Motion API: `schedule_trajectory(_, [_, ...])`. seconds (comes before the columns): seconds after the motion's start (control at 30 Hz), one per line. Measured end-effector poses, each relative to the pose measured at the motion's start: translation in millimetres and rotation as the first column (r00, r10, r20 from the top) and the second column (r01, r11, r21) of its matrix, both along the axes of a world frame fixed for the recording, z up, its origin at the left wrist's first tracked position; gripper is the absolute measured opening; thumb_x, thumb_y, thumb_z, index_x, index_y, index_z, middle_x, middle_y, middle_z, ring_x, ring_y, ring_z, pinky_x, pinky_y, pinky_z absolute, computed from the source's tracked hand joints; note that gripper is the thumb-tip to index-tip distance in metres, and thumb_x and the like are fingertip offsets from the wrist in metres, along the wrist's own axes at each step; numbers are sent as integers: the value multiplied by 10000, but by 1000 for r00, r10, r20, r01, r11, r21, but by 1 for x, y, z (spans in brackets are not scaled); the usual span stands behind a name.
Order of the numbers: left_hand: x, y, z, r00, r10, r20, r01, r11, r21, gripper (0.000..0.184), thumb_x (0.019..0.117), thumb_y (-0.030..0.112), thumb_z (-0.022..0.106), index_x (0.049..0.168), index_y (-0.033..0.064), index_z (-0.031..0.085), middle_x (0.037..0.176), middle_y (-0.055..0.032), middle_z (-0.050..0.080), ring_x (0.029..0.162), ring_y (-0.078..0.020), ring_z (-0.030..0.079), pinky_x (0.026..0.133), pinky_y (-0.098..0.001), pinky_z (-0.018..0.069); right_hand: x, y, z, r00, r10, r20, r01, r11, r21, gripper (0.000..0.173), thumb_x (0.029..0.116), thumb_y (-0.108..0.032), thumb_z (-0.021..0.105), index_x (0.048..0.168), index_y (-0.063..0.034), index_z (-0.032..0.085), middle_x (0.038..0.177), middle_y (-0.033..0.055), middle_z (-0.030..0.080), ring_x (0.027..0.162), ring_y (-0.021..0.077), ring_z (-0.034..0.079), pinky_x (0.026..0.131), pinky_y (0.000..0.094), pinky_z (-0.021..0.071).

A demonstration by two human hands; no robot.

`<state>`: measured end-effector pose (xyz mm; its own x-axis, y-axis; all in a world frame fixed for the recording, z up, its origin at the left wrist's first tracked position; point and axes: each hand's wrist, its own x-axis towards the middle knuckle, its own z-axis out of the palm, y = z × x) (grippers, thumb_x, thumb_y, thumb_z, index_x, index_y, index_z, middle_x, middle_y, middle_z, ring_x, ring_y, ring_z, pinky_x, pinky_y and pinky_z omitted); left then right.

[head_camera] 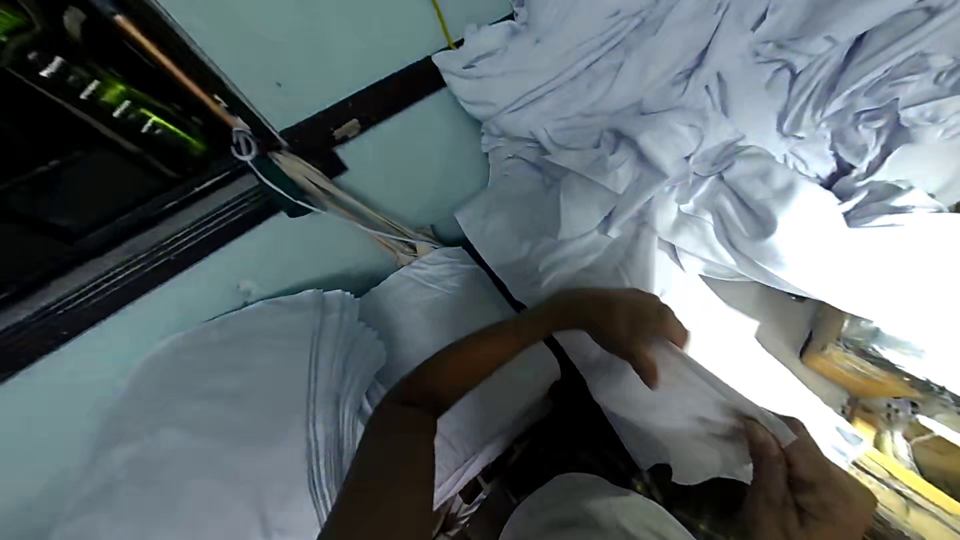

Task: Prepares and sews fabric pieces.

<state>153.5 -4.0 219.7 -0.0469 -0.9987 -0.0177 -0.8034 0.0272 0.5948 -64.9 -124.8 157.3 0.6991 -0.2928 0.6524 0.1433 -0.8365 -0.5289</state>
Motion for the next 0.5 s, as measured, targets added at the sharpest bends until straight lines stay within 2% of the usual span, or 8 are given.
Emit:
schedule_trajectory(0.07, [34, 13, 9, 959, 114, 258, -144, 984, 103, 250, 834, 66, 812, 1029, -74, 740, 952, -223, 724, 939, -367, 693, 854, -524, 526, 3, -4, 14, 1000, -4, 23, 4, 1000, 0, 466, 1101, -253, 426, 895, 119, 616, 728, 172, 624, 739, 23, 605, 740, 121, 454])
schedule_trajectory(0.1, [54, 19, 17, 922, 175, 346, -249, 951, 185, 242, 858, 55, 789, 1054, -75, 735, 1024, -251, 714, 1023, -419, 676, 911, -586, 502, 5, -6, 20, 999, -19, 29, 19, 1000, 3, 481, 1105, -258, 417, 898, 131, 610, 724, 172, 618, 732, 4, 600, 730, 118, 452])
schedule_trajectory(0.17, [96, 34, 25, 803, 299, 516, -490, 824, 285, 233, 907, 50, 734, 1117, -49, 723, 1144, -271, 684, 1145, -474, 623, 952, -663, 463, 7, -10, 27, 998, -43, 41, 42, 999, 19, 496, 1107, -262, 414, 899, 145, 606, 705, 163, 608, 702, -22, 583, 700, 118, 444])
schedule_trajectory(0.23, [130, 52, 27, 671, 424, 609, -676, 686, 268, 242, 953, 30, 663, 1185, -23, 708, 1245, -275, 655, 1228, -502, 577, 960, -715, 437, 10, -15, 26, 998, -32, 63, 30, 999, 29, 501, 1109, -273, 415, 890, 136, 603, 690, 137, 593, 690, -51, 567, 687, 98, 434])
schedule_trajectory(0.3, [153, 70, 28, 564, 521, 641, -767, 618, 173, 233, 988, 27, 607, 1195, -7, 709, 1271, -267, 649, 1245, -502, 568, 944, -727, 432, 13, -15, 23, 997, -4, 77, 2, 999, 34, 499, 1109, -281, 415, 887, 124, 603, 687, 126, 587, 685, -58, 558, 684, 90, 427])
schedule_trajectory(0.37, [171, 84, 25, 486, 607, 629, -799, 601, 37, 237, 994, 12, 568, 1187, -23, 701, 1266, -280, 648, 1236, -511, 574, 926, -726, 437, 13, -15, 21, 996, -7, 93, 2, 999, 53, 498, 1108, -289, 421, 881, 119, 596, 684, 102, 588, 686, -90, 551, 685, 73, 425])
schedule_trajectory(0.43, [186, 94, 24, 447, 693, 565, -803, 590, -88, 242, 994, 7, 554, 1188, -48, 688, 1277, -299, 635, 1238, -526, 570, 938, -737, 433, 7, -18, 25, 993, -69, 96, 58, 992, 113, 470, 1097, -231, 447, 894, 166, 595, 715, 88, 612, 727, -134, 551, 719, 66, 438])
schedule_trajectory(0.5, [198, 99, 31, 464, 799, 383, -807, 559, -190, 267, 1019, 57, 564, 1225, -72, 675, 1324, -323, 609, 1286, -524, 540, 1048, -719, 384, 1, -32, 37, 984, -146, 104, 116, 961, 251, 372, 1068, -104, 469, 958, 234, 580, 828, 61, 635, 822, -143, 565, 812, 96, 474])
